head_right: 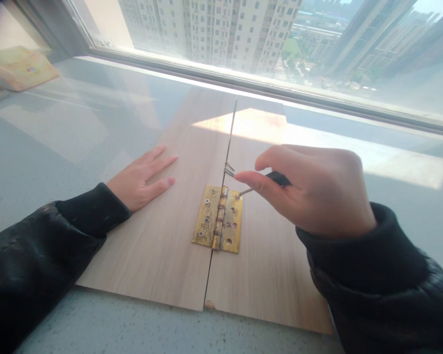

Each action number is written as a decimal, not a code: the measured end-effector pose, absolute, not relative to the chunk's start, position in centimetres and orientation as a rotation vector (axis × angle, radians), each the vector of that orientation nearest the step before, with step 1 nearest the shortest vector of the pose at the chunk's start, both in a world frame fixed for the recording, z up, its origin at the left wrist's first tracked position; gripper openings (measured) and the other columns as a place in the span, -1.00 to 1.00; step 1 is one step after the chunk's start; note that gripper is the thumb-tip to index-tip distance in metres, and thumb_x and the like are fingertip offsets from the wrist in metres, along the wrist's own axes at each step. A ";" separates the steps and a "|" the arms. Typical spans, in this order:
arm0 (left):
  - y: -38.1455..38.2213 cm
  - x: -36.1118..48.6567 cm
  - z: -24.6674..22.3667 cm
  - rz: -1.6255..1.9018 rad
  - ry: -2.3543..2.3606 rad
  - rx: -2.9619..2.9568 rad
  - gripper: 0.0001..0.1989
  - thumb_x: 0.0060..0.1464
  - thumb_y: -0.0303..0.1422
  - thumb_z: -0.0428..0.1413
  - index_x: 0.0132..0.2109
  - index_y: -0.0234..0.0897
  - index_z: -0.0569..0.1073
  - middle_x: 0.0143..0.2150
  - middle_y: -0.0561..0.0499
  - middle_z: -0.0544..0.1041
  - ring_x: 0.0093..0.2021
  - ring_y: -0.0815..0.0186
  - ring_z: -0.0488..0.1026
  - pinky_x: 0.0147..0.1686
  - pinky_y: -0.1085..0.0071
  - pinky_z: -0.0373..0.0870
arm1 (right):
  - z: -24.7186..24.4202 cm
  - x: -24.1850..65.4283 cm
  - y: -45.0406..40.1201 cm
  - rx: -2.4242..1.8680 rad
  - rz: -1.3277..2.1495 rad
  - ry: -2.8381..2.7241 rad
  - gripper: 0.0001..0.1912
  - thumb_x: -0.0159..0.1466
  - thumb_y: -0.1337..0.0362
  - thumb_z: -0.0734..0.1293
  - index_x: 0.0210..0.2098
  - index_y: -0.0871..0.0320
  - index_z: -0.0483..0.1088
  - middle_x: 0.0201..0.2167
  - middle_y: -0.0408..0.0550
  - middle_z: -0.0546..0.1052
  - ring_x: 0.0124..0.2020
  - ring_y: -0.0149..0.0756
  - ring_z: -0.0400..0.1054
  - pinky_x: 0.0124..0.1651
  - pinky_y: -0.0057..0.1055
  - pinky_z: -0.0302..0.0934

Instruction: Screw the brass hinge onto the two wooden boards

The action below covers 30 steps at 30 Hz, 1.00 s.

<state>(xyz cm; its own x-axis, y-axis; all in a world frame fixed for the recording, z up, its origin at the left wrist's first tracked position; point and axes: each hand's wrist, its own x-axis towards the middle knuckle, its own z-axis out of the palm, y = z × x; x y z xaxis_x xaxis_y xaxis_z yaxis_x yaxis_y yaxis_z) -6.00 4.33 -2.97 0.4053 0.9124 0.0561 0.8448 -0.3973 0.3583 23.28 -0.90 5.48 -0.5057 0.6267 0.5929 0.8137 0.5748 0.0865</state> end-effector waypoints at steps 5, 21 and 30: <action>4.3 -6.0 -3.1 0.378 1.531 2.388 -0.38 0.20 -0.09 -0.07 0.30 -0.33 0.25 0.42 -0.25 0.03 0.40 0.02 0.03 0.34 0.10 -0.01 | 6.3 23.5 -0.6 -1.254 -0.282 -2.414 -0.73 0.33 0.05 0.20 -0.35 0.10 0.32 -0.61 -0.19 0.43 -0.66 -0.42 0.25 -0.61 -0.42 0.08; 4.3 -6.0 -3.2 0.391 1.525 2.388 -0.37 0.19 -0.08 -0.07 0.30 -0.33 0.25 0.42 -0.26 0.04 0.40 0.03 0.03 0.34 0.10 -0.01 | 6.6 23.4 -1.5 -1.254 -0.301 -2.358 -0.66 0.25 -0.09 0.30 -0.32 0.06 0.40 -0.63 -0.26 0.43 -0.66 -0.47 0.27 -0.55 -0.39 0.09; 4.4 -6.1 -3.2 0.400 1.513 2.395 -0.38 0.19 -0.07 -0.08 0.29 -0.30 0.25 0.42 -0.21 0.04 0.39 0.02 0.04 0.33 0.06 0.02 | 5.2 21.3 -1.6 -1.285 -0.247 -2.188 -0.80 0.25 0.06 0.35 -0.20 0.00 0.46 -0.59 -0.25 0.47 -0.63 -0.43 0.26 -0.50 -0.35 0.19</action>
